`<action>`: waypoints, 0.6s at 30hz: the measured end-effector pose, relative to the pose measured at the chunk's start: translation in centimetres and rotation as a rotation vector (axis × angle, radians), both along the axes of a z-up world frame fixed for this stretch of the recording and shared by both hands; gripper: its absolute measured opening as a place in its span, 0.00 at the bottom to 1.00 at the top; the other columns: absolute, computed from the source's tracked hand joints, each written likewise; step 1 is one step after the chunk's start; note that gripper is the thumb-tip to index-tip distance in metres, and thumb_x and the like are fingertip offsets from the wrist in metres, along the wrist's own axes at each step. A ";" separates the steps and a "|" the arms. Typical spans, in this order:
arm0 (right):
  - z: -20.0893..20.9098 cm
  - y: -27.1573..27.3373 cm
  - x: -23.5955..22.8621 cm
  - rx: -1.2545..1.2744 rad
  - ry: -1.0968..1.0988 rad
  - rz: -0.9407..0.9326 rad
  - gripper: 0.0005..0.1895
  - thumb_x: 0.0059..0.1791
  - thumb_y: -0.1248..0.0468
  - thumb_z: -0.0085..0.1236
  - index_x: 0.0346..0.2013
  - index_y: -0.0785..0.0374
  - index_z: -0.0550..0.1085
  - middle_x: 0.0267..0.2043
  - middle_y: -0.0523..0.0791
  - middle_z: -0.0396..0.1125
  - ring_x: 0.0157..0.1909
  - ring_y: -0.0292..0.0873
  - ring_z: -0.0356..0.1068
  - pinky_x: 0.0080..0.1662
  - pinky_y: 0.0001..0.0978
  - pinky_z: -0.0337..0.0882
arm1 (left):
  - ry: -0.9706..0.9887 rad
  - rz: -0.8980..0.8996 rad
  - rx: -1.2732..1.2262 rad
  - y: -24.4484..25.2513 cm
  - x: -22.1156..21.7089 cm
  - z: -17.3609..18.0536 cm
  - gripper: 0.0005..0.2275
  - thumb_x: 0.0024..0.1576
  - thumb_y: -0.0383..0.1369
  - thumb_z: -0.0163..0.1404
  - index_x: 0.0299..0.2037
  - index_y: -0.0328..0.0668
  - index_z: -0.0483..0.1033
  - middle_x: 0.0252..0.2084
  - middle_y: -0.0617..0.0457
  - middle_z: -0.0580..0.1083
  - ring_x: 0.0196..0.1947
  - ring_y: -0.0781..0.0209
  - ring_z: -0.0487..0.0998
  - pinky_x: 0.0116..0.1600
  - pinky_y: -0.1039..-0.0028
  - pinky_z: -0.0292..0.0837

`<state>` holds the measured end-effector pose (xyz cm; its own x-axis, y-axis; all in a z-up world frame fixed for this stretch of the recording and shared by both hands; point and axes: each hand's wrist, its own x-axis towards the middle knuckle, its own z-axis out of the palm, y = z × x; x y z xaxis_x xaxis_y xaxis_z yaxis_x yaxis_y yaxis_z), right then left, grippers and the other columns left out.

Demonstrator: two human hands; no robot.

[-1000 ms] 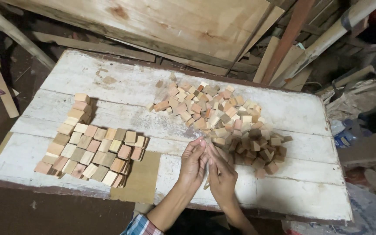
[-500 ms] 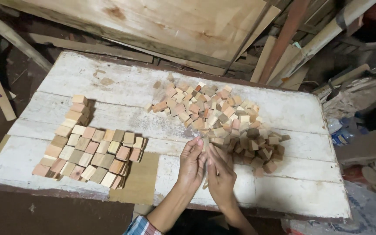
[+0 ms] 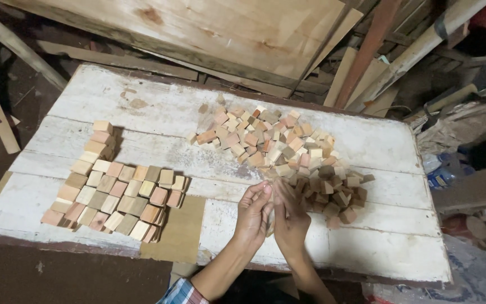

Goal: The person arranges small wooden blocks into a grid pattern on a workbench.

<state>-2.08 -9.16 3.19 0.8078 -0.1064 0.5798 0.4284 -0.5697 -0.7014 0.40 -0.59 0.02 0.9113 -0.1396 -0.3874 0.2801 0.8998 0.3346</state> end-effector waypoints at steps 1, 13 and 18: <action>0.0 0.2 -0.5 0.001 0.000 0.000 0.15 0.53 0.71 0.52 0.55 0.68 0.75 0.59 0.51 0.73 0.62 0.48 0.73 0.61 0.36 0.74 | 0.000 0.000 0.001 0.2 0.3 -0.1 0.11 0.58 0.23 0.55 0.50 0.33 0.76 0.34 0.54 0.73 0.18 0.76 0.62 0.23 0.89 0.61; -0.5 0.5 -1.4 -0.098 -0.006 0.003 0.19 0.51 0.73 0.53 0.57 0.66 0.75 0.60 0.49 0.72 0.60 0.46 0.73 0.58 0.34 0.72 | -0.041 0.060 -0.013 0.2 0.7 -1.3 0.10 0.59 0.24 0.55 0.50 0.32 0.76 0.37 0.53 0.74 0.25 0.76 0.68 0.31 0.88 0.68; -0.5 0.7 -2.2 -0.081 0.037 0.021 0.18 0.51 0.72 0.53 0.56 0.64 0.76 0.61 0.50 0.71 0.62 0.47 0.71 0.60 0.36 0.72 | -0.035 0.084 -0.011 0.4 0.9 -1.0 0.08 0.59 0.24 0.55 0.48 0.34 0.76 0.35 0.55 0.73 0.25 0.77 0.66 0.29 0.89 0.65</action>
